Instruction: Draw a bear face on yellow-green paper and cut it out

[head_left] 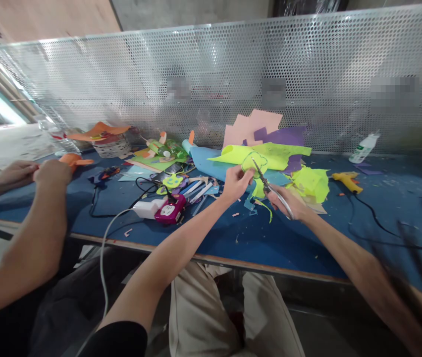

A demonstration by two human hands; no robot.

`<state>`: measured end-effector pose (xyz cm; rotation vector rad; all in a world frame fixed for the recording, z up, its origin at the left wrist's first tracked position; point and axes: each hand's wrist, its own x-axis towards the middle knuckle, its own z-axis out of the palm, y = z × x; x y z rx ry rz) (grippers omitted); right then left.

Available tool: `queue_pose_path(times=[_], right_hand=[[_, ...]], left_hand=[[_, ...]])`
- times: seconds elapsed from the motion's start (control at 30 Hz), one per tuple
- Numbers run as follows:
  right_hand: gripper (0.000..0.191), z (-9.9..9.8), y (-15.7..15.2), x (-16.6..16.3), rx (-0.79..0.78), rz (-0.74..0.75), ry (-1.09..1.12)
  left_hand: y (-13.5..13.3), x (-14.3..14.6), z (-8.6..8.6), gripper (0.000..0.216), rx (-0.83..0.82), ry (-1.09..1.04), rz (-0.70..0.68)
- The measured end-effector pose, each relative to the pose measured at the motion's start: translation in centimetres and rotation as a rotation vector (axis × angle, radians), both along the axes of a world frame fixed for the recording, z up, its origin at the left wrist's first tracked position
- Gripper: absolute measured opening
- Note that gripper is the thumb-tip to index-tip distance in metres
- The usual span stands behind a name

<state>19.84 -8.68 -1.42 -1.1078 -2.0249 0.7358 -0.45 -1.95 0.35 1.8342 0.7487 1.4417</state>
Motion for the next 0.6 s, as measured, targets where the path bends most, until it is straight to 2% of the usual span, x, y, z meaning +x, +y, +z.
queue_pose_path(times=[0.23, 0.37, 0.6], right_hand=[[0.06, -0.27, 0.01, 0.2, -0.047, 0.036, 0.034], [0.059, -0.51, 0.22, 0.47, -0.042, 0.026, 0.012], [0.06, -0.46, 0.42, 0.53, -0.006, -0.006, -0.037]], left_hand=[[-0.17, 0.27, -0.45, 0.044, -0.007, 0.121, -0.037], [0.03, 0.34, -0.79, 0.046, 0.006, 0.025, -0.035], [-0.15, 0.46, -0.3, 0.045, 0.0, -0.116, -0.049]])
